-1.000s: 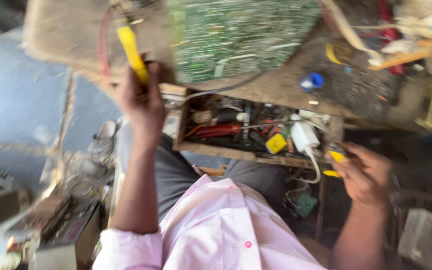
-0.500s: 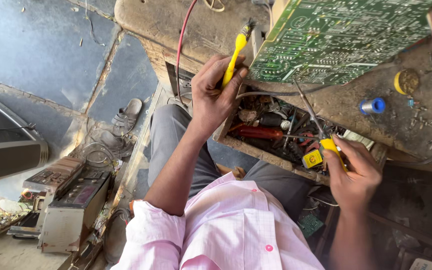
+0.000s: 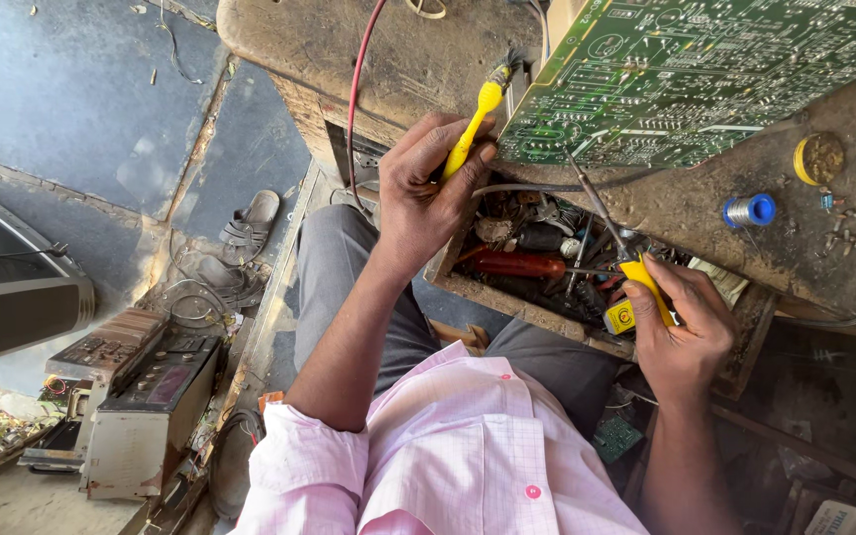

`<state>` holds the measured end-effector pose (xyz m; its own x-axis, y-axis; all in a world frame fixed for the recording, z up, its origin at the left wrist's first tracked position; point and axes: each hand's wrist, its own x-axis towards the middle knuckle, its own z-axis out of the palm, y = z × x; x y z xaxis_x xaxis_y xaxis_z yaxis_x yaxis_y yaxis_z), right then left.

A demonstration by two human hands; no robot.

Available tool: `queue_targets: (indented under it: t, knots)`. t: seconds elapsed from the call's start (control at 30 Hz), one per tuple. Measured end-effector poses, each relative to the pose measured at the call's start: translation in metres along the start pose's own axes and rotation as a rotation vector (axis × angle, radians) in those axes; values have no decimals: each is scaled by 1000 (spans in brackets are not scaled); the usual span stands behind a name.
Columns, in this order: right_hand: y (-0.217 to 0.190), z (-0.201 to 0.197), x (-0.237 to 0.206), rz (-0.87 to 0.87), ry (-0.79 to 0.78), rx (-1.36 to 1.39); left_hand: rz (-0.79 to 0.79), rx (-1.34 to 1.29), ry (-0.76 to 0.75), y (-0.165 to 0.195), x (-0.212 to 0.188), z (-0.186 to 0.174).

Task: The person uses a soldering iron and a small brush to work on a green circuit board. They repeatedly apply the soldering iron to various points on the board while brushing nearby areas, then reposition the board and continue soldering.

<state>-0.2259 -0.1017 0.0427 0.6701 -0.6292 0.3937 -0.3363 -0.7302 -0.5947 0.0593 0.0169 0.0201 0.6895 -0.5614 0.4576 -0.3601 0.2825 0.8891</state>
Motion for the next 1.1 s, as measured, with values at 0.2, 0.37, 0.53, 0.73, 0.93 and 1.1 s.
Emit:
queue_targets:
  t: [0.2,0.37,0.53,0.73,0.93,1.1]
  knots:
    - [2,2,2,-17,-1,2,-10,-5,-8,0,-1,2]
    - [4,6,2,-39,9,-4,7,10,-2,0,0,2]
    - [5,10,1,-74,10,-42,25,15,-18,0,0,2]
    - [3,15,3,-182,30,-152,70,0,-37,0,0,2]
    - [-6,18,-3,-141,26,-157,99,11,-65,2,2,1]
    - [-10,27,-5,-108,44,-89,84,10,-82,2,2,2]
